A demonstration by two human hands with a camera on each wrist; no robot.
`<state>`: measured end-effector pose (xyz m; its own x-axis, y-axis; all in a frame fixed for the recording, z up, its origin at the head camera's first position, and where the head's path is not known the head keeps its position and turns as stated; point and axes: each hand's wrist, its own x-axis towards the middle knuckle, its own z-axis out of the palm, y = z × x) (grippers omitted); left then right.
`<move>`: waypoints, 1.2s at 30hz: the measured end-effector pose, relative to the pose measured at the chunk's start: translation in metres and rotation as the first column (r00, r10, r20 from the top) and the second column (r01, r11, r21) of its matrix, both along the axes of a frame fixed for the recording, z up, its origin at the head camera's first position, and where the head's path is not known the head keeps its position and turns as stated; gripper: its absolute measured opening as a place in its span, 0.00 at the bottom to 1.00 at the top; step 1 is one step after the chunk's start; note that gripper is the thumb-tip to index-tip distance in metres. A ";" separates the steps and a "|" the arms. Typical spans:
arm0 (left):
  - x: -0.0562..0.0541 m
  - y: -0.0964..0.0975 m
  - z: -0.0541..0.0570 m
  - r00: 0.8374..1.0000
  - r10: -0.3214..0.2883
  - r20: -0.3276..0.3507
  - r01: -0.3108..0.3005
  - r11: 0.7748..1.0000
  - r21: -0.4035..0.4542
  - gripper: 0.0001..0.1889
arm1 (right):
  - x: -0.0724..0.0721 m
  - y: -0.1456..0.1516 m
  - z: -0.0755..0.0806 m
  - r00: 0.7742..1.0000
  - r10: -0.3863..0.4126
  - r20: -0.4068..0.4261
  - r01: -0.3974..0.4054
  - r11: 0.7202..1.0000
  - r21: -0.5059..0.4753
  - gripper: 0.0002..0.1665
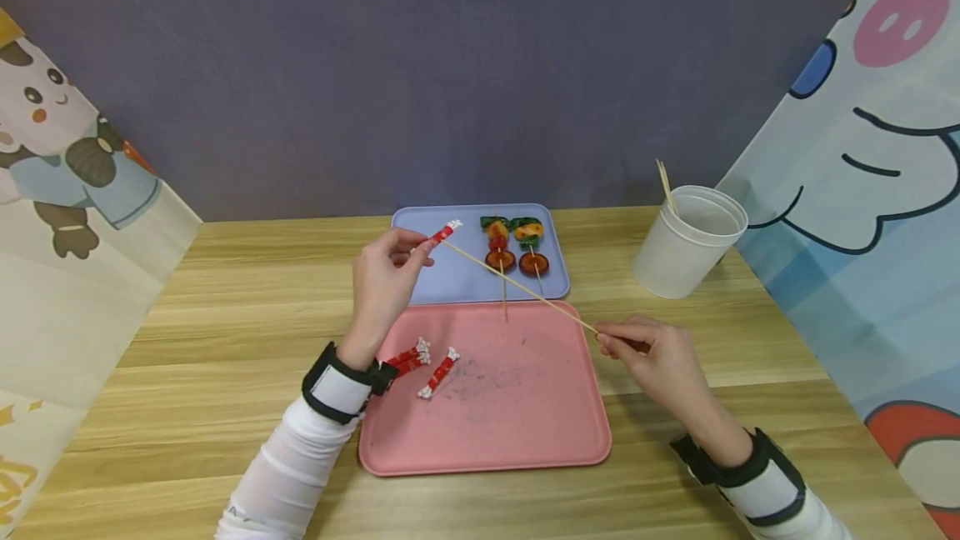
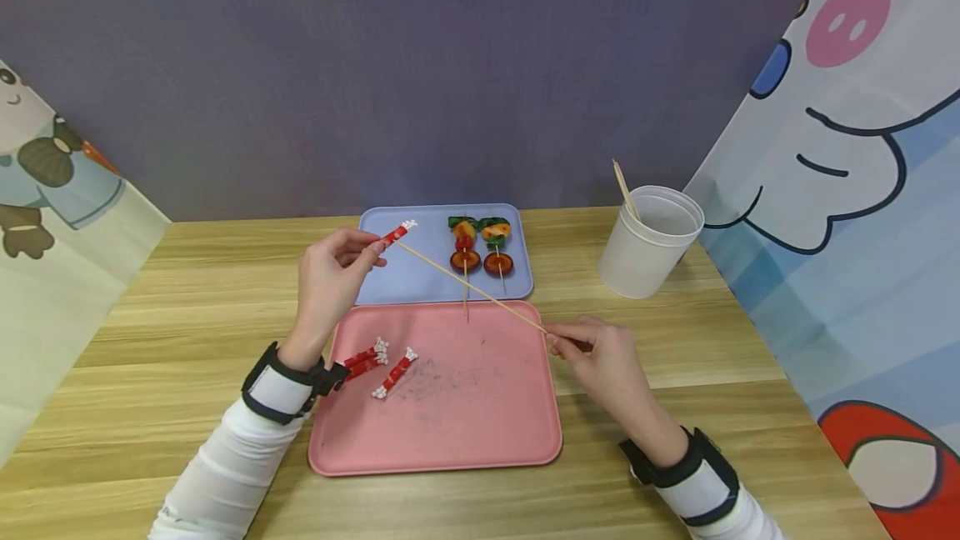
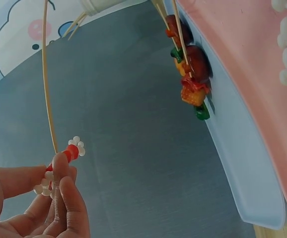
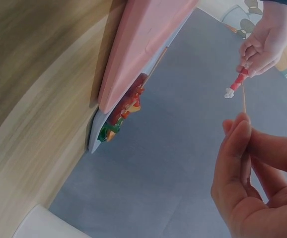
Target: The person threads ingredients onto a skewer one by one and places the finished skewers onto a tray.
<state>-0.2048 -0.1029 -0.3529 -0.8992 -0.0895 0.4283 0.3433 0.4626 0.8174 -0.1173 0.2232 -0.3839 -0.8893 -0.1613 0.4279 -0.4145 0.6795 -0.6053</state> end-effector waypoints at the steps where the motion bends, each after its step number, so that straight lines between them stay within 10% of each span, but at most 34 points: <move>1: 0.000 0.000 0.000 1.000 0.001 -0.001 -0.001 1.000 0.001 0.07 | 0.000 0.000 0.000 1.000 0.000 -0.001 0.000 1.000 0.001 0.11; 36: 0.002 0.009 -0.012 0.998 -0.016 -0.062 0.015 1.000 -0.027 0.02 | 0.000 -0.003 0.000 0.996 -0.024 0.088 0.023 1.000 0.007 0.07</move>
